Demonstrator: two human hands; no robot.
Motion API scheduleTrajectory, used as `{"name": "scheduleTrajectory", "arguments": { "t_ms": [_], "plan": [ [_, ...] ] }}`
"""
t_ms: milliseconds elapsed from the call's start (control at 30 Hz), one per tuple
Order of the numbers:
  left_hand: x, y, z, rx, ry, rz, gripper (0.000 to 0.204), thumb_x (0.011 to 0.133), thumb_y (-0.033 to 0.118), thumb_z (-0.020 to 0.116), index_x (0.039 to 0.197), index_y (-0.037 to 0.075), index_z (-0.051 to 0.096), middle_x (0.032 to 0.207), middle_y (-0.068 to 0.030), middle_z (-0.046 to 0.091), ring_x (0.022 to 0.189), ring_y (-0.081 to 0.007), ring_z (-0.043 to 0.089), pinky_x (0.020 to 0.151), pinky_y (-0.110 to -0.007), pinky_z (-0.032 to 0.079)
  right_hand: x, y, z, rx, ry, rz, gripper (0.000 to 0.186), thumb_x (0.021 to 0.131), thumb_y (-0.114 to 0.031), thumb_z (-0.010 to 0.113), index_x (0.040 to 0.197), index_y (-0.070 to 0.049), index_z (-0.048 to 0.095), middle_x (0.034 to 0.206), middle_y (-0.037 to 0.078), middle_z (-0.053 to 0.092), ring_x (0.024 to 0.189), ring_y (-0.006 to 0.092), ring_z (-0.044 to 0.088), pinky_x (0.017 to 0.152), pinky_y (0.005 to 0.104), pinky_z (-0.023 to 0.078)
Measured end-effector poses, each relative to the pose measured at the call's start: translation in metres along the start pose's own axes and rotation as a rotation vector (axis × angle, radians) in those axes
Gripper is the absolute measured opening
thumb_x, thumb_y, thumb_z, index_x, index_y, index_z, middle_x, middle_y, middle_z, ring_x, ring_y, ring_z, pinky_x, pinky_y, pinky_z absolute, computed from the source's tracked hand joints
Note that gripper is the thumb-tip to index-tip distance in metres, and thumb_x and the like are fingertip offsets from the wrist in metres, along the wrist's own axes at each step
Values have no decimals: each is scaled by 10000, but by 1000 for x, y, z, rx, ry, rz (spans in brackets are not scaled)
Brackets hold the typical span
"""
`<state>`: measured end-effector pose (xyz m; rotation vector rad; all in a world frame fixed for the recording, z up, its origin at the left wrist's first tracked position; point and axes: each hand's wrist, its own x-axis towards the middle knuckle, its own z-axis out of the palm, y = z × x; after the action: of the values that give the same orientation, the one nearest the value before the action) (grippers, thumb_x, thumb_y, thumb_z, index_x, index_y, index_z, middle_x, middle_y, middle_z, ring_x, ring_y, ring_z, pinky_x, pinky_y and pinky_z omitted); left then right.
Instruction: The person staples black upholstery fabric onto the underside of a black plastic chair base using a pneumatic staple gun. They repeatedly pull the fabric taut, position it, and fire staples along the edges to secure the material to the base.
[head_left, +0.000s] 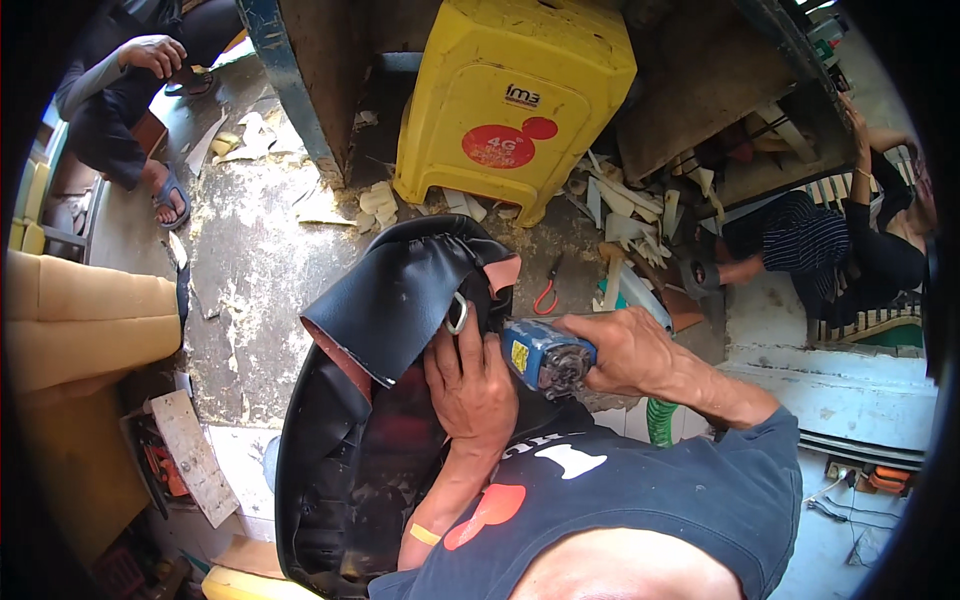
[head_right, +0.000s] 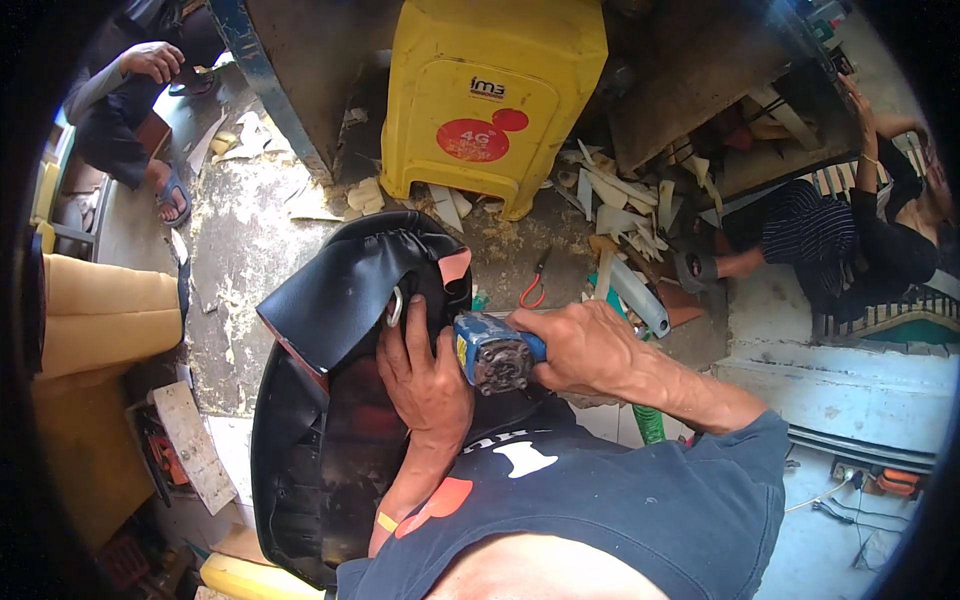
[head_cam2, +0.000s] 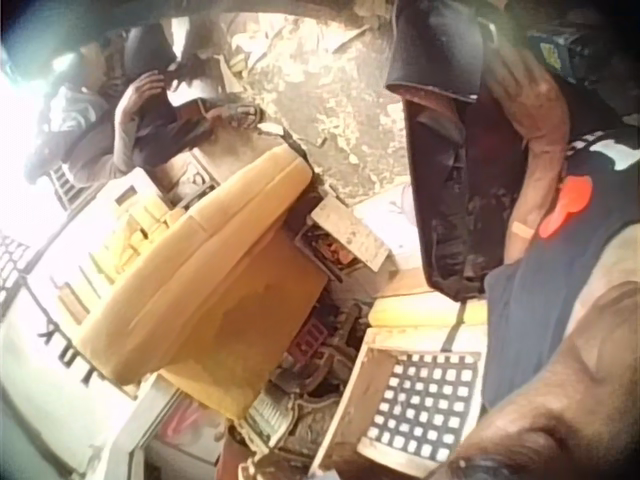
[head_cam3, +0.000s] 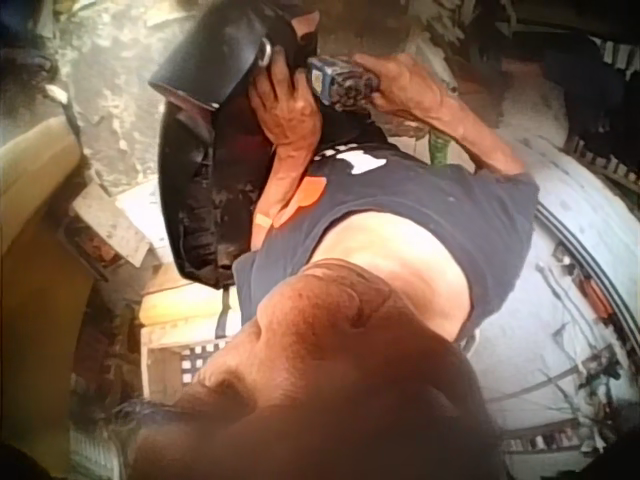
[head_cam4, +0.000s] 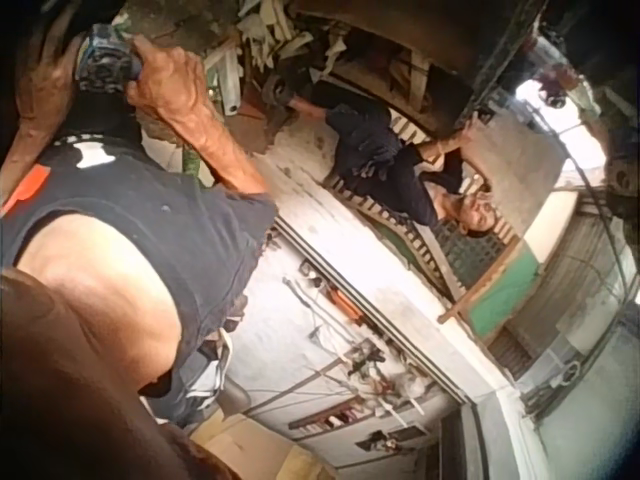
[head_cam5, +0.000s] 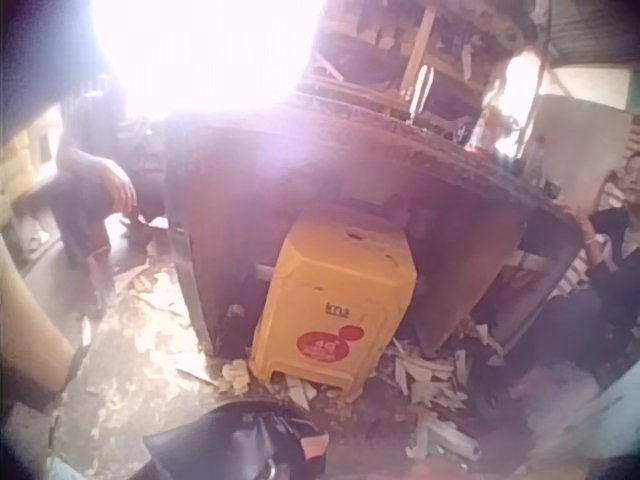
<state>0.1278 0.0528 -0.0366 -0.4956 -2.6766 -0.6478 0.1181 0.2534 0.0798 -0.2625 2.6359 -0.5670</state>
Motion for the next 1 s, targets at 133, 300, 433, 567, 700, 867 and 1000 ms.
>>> {"name": "scheduleTrajectory", "arguments": {
  "t_ms": [133, 300, 433, 567, 700, 867, 1000],
  "plan": [
    [-1, -4, 2, -11, -15, 4, 165, 864, 147, 731, 993, 44, 724, 1507, -143, 548, 1411, -435, 460, 1141, -578, 422, 5, -13, -3, -96, -19, 76, 393, 750, -129, 750, 1139, -92, 707, 768, 236, 714, 759, 450, 715, 706, 542, 579],
    [2, -6, -4, -40, -14, -5, 142, 874, 146, 743, 986, 63, 723, 1506, -146, 548, 1412, -447, 456, 1139, -587, 421, 3, -1, -6, 46, -50, 15, 413, 732, -113, 724, 1144, -96, 710, 757, 234, 705, 733, 452, 701, 680, 535, 567],
    [1, -3, -7, -74, 14, -30, 122, 909, 164, 753, 972, 67, 717, 1497, -150, 554, 1414, -449, 453, 1137, -591, 418, -6, 19, -3, 95, 73, -73, 482, 691, -77, 703, 1173, -103, 711, 763, 224, 709, 715, 438, 697, 650, 493, 565],
    [3, -2, -9, -68, 7, -25, 129, 915, 173, 760, 962, 62, 716, 1492, -151, 557, 1417, -450, 450, 1137, -586, 417, -6, 28, 6, 94, 147, -124, 529, 677, -56, 700, 1203, -107, 711, 795, 213, 725, 721, 426, 706, 643, 475, 568],
    [4, -3, -10, -78, -5, -35, 125, 896, 154, 759, 962, 58, 716, 1501, -151, 549, 1422, -447, 447, 1143, -583, 413, 2, 22, 7, 78, 157, -138, 554, 679, -61, 709, 1231, -109, 707, 843, 214, 742, 751, 418, 723, 656, 478, 580],
    [0, -5, -6, -70, -8, -11, 188, 836, 118, 760, 1003, 39, 727, 1536, -151, 517, 1432, -441, 439, 1155, -590, 405, 8, -3, -2, -64, 116, -57, 409, 729, -104, 736, 1137, -92, 710, 818, 221, 739, 769, 434, 726, 682, 518, 591],
    [-4, -7, 1, -86, -11, 8, 294, 809, 101, 758, 1092, 22, 742, 1558, -145, 498, 1442, -447, 427, 1164, -596, 397, 12, -26, -9, -242, 41, 81, 288, 784, -139, 730, 1065, -88, 694, 783, 235, 727, 767, 463, 719, 712, 564, 586]
  ]
}}
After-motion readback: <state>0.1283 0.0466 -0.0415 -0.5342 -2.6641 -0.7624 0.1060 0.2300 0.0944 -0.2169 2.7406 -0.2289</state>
